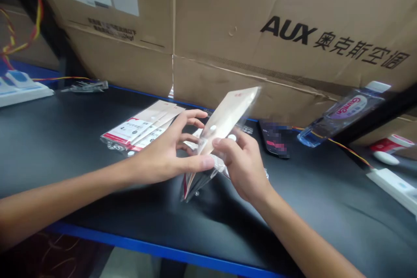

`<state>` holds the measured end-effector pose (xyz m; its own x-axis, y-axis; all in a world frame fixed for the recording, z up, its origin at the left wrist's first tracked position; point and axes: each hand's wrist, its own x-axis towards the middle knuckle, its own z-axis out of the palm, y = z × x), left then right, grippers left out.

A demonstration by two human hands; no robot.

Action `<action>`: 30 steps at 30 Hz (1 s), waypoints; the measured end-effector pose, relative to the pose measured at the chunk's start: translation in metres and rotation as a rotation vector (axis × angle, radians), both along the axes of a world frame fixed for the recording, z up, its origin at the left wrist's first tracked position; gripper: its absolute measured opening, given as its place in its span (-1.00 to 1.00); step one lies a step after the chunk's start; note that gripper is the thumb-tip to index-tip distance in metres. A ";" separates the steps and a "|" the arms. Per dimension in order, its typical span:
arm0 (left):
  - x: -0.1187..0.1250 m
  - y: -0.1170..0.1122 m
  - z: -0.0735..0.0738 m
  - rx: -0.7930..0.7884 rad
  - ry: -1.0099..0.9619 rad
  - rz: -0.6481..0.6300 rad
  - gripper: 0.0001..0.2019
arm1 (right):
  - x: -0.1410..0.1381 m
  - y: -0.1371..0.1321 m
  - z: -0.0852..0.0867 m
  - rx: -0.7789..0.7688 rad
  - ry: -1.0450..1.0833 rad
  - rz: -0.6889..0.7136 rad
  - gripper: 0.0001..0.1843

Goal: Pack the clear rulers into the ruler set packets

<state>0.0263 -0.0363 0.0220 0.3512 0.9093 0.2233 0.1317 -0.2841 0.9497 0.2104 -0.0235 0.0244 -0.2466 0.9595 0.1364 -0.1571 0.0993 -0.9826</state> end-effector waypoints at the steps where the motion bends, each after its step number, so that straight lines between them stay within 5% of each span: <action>1: -0.001 0.001 0.000 0.000 0.004 0.016 -0.21 | 0.001 0.001 0.000 0.018 -0.013 -0.023 -0.88; 9: -0.005 0.007 -0.006 0.189 0.290 0.191 -0.32 | 0.001 0.004 -0.005 0.147 -0.014 -0.214 -0.77; 18: -0.001 0.003 -0.002 0.521 0.624 0.368 -0.46 | -0.006 0.006 -0.021 -0.072 0.006 -0.013 -0.73; 23: -0.002 0.007 -0.010 0.531 0.796 0.317 -0.42 | -0.005 0.011 -0.021 -0.137 0.069 0.077 -0.70; 27: -0.019 0.020 -0.005 0.463 0.810 0.405 -0.51 | 0.015 0.040 -0.011 0.029 -0.080 0.108 -0.63; 30: -0.039 0.033 0.001 0.402 0.852 0.484 -0.55 | 0.037 0.084 -0.007 0.292 -0.540 -0.065 -0.64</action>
<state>-0.0124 -0.0032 0.0229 0.1534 0.9081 0.3896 0.8934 -0.2959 0.3379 0.2470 0.0601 0.0172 -0.2965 0.9167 0.2677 0.3700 0.3687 -0.8528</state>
